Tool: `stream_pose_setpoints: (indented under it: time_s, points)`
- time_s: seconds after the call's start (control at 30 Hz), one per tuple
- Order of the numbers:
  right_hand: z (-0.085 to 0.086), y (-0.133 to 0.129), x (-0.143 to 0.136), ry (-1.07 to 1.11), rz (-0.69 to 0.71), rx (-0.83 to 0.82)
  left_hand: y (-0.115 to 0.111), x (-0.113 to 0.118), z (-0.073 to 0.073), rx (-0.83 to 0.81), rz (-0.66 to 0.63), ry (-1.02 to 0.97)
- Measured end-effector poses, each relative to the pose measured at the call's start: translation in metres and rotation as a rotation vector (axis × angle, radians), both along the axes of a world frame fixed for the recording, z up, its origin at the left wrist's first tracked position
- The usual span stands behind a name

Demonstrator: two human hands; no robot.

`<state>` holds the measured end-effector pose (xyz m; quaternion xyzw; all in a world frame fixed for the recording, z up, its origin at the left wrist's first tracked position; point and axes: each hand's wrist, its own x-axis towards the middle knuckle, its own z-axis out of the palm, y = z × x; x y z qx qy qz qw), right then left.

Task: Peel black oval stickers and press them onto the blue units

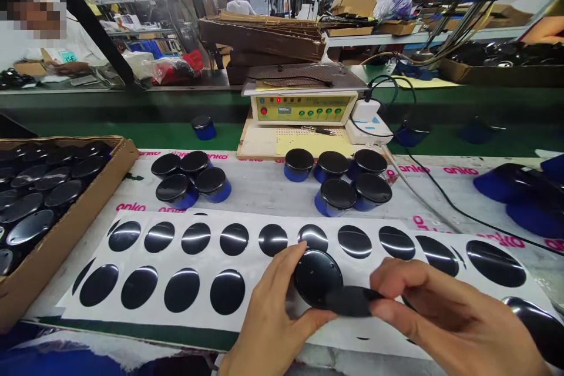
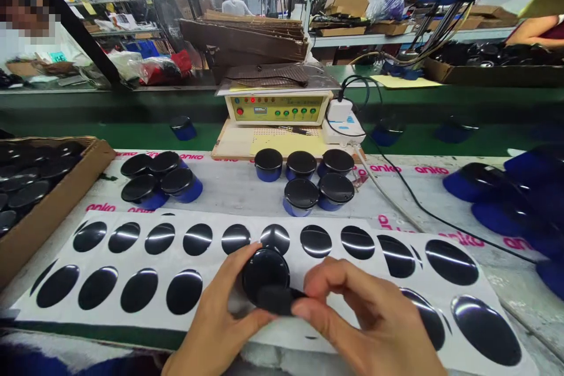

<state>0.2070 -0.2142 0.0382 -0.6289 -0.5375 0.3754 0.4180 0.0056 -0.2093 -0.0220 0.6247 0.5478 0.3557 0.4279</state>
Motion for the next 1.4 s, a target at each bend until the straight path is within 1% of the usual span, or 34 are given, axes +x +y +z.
stream_pose_setpoints:
  time_s: [0.07, 0.13, 0.2, 0.27, 0.37, 0.43, 0.5, 0.7, 0.8, 1.0, 1.2, 1.4]
  points:
    - [-0.001, 0.006, -0.009, 0.054, 0.023, -0.015, 0.001, -0.001, 0.001, 0.0, -0.028, 0.016]
    - [-0.005, 0.01, -0.009, 0.095, 0.016, 0.022, 0.001, -0.001, 0.001, 0.008, -0.046, 0.019]
    - [-0.012, 0.012, -0.006, 0.145, 0.002, 0.032, 0.002, -0.002, 0.001, 0.014, -0.037, 0.01]
    - [-0.021, 0.013, -0.007, 0.224, 0.013, -0.035, 0.003, -0.001, 0.0, 0.028, -0.033, 0.002]
    - [-0.033, 0.013, -0.018, 0.37, 0.036, -0.16, 0.003, -0.002, -0.002, 0.074, -0.056, 0.017]
    - [-0.04, 0.013, -0.026, 0.428, 0.026, -0.181, 0.002, -0.002, -0.002, 0.098, -0.071, 0.039]
    - [-0.044, 0.013, -0.03, 0.444, 0.022, -0.162, 0.002, -0.002, -0.003, 0.103, -0.079, 0.055]
    - [-0.049, 0.014, -0.031, 0.374, 0.042, -0.085, 0.003, -0.002, -0.004, 0.127, -0.088, 0.06]
    - [-0.047, 0.014, -0.033, 0.332, 0.035, -0.063, 0.003, -0.002, -0.005, 0.141, -0.089, 0.062]
    - [-0.04, 0.016, -0.037, 0.181, 0.01, 0.015, 0.002, -0.003, -0.004, 0.127, -0.078, 0.077]
    - [-0.039, 0.017, -0.041, 0.107, 0.004, 0.116, 0.003, -0.002, -0.003, 0.133, -0.082, 0.075]
    - [-0.038, 0.016, -0.043, 0.022, 0.036, 0.132, 0.003, -0.001, -0.004, 0.131, -0.068, 0.063]
